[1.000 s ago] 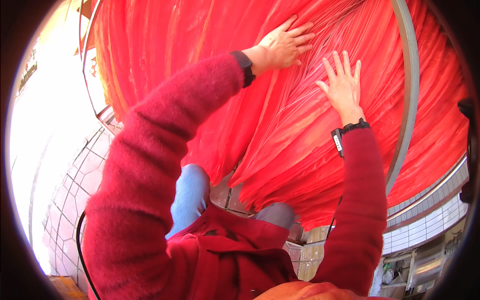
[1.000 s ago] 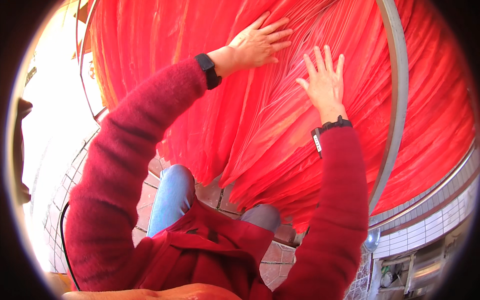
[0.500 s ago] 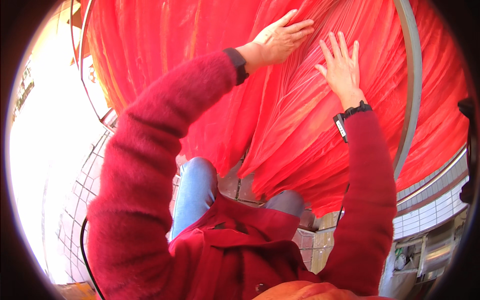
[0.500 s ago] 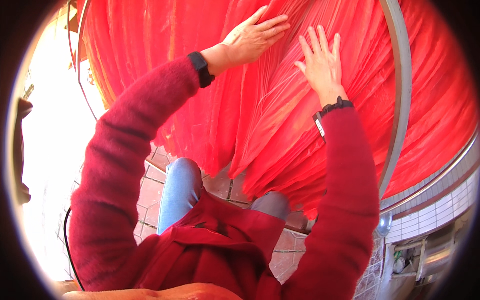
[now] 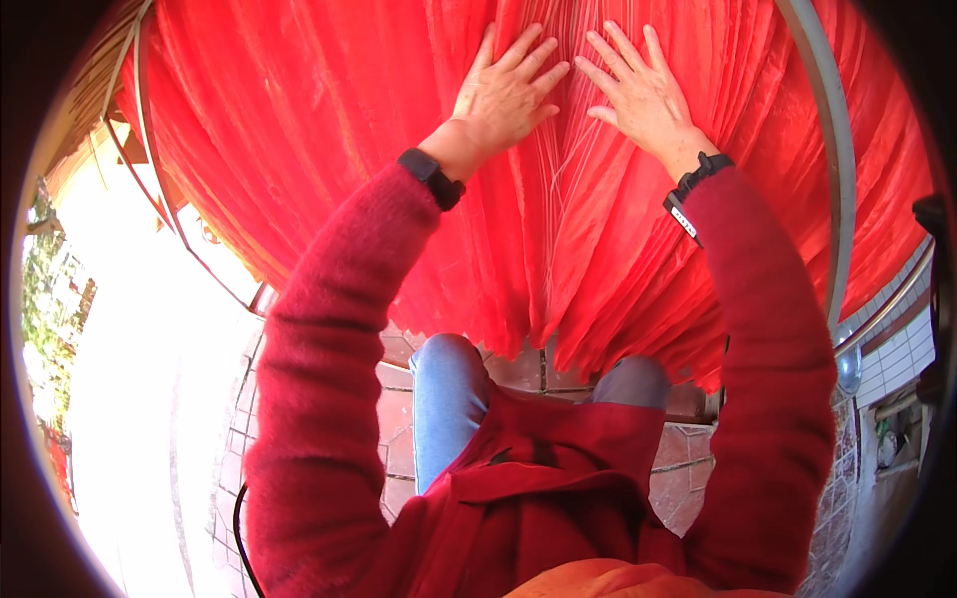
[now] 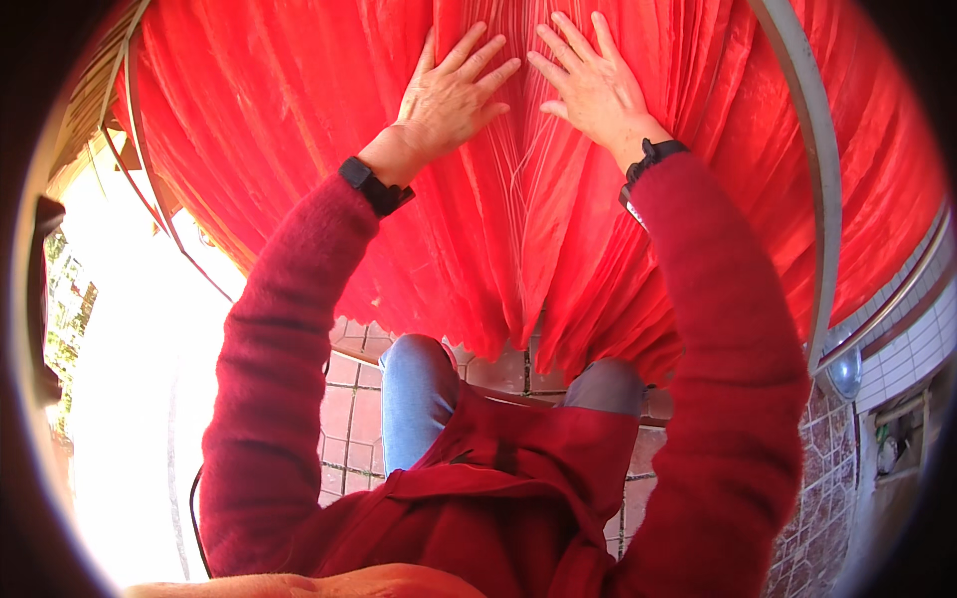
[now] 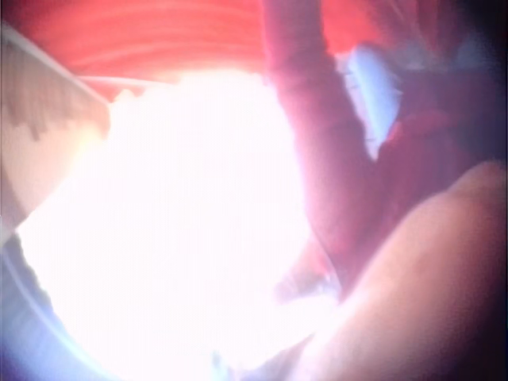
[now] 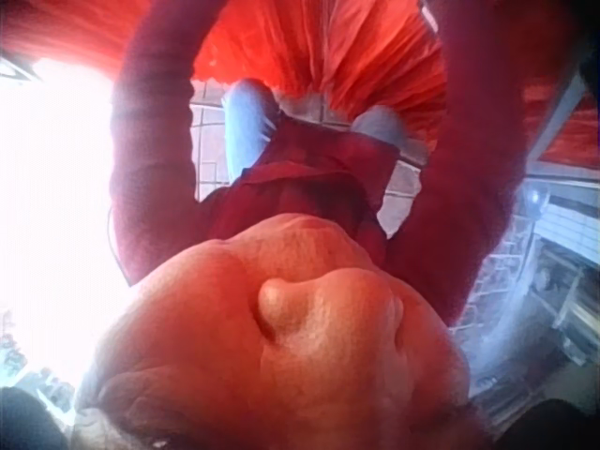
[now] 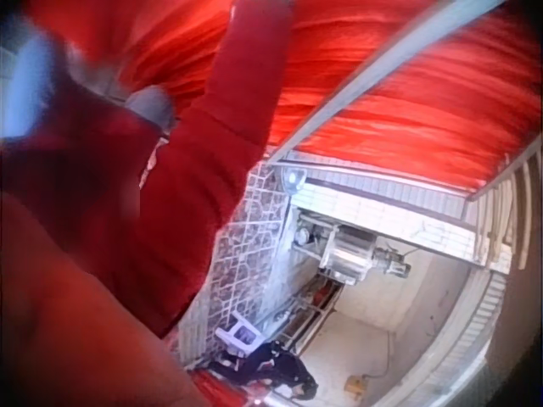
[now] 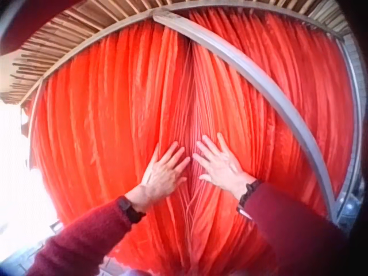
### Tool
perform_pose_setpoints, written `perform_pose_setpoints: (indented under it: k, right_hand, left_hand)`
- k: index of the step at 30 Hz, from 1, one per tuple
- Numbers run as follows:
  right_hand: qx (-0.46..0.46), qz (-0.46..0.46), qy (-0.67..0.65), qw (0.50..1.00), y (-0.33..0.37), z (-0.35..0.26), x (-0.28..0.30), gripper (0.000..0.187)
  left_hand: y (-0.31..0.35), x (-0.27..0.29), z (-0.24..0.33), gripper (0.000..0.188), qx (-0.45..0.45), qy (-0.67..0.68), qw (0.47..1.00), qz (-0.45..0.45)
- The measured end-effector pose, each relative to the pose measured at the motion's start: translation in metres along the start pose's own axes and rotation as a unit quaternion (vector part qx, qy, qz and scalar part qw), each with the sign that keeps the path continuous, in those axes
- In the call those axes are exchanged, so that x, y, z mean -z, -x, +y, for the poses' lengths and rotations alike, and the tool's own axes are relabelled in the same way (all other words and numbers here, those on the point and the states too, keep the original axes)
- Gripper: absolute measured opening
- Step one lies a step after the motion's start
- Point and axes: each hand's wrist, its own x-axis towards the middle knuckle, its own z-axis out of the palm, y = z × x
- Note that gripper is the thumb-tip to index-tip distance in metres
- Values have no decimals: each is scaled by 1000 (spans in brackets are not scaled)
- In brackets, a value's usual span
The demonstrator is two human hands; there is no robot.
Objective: The person assembles a red paper lantern by hand, attaching white strings to the red paper and securing them to the metal frame. The person repeatedly folds and tucks the paper edges into the frame while smoothing the strings.
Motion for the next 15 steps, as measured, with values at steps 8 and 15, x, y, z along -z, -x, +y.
perform_pose_setpoints:
  k: [8, 15]
  right_hand:
    - [9, -56, 22, 998, 6, 10, 13, 68]
    - [2, -25, 57, 998, 7, 10, 4, 68]
  left_hand:
    - [6, 5, -3, 58, 27, 71, 997, -7]
    - [7, 5, -5, 60, 15, 52, 998, -9]
